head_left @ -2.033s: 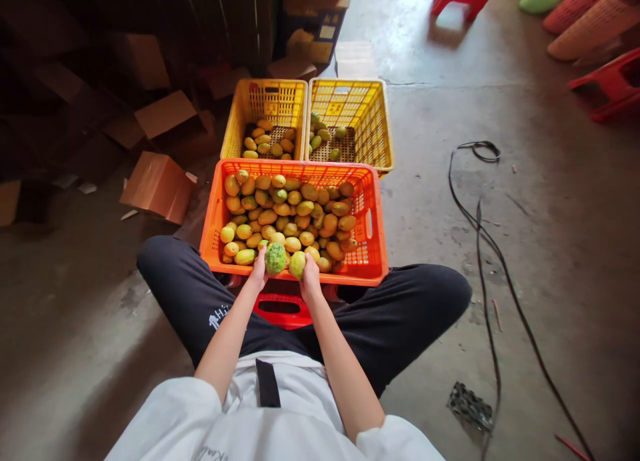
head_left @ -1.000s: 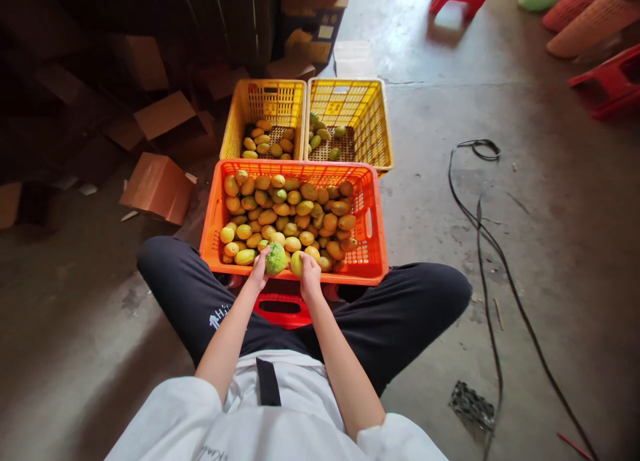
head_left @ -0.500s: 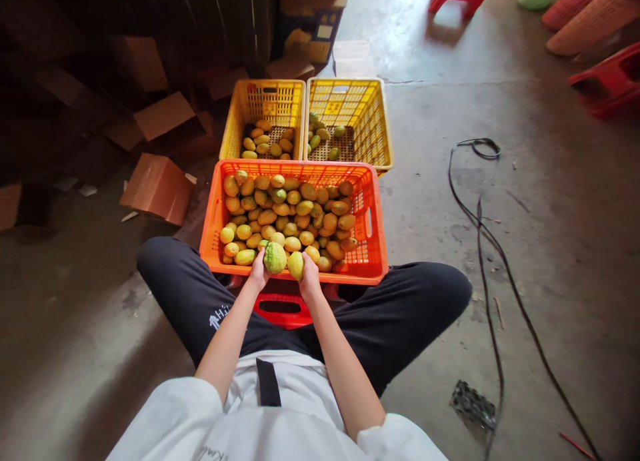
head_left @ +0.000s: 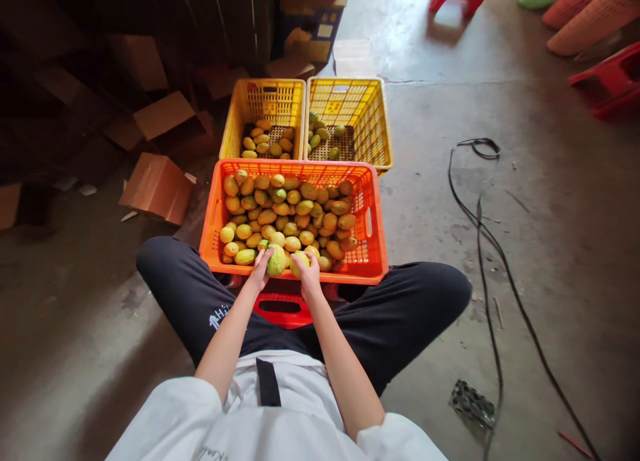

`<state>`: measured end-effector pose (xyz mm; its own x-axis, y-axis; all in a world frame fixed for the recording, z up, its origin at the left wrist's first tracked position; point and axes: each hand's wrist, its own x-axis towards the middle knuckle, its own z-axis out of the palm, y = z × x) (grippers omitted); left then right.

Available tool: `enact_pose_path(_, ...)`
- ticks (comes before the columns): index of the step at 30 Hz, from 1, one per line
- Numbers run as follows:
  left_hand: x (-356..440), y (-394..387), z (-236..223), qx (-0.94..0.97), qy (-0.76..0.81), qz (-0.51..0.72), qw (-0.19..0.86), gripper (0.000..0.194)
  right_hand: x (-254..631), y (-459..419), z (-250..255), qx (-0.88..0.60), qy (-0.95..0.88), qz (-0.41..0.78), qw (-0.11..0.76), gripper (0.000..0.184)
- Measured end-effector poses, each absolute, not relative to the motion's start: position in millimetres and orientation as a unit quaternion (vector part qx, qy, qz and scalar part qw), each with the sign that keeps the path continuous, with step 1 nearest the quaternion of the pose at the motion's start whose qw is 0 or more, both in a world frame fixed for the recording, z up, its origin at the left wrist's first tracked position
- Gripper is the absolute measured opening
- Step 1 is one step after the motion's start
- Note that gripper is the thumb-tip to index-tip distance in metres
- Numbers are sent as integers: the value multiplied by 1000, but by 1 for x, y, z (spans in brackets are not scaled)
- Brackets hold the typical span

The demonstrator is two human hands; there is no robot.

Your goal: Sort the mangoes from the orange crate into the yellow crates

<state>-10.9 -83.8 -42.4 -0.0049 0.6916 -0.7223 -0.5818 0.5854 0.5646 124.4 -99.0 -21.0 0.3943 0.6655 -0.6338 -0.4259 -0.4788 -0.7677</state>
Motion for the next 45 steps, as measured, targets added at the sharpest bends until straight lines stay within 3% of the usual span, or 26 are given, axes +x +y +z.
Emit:
enact_pose_path(5, -11, -82, -43, 41, 557, 464, 688, 46, 127, -98, -26, -659, -80, 548, 509, 40)
enact_pose_path(9, -10, -80, -42, 19, 558, 458, 692, 40, 127, -97, -28, -652, -73, 552, 515, 34)
enact_pose_path(14, -11, -79, -39, 16, 525, 458, 717, 33, 127, -95, -30, -629, -28, 576, 521, 36)
enact_pose_path(19, -12, -78, -38, 15, 516, 446, 731, 41, 128, -94, -32, -622, -3, 585, 521, 40)
enact_pose_path(25, -10, -77, -35, -3, 513, 446, 734, 36, 130, -94, -32, -607, 11, 616, 502, 41)
enact_pose_path(31, -12, -76, -41, -4, 542, 427, 724, 47, 130, -95, -25, -585, 20, 628, 513, 47)
enact_pose_path(36, -14, -78, -47, 37, 555, 432, 710, 45, 130, -96, -17, -577, 17, 635, 514, 55)
enact_pose_path(45, -16, -83, -48, 69, 536, 461, 704, 59, 126, -96, -16, -573, 22, 637, 515, 50)
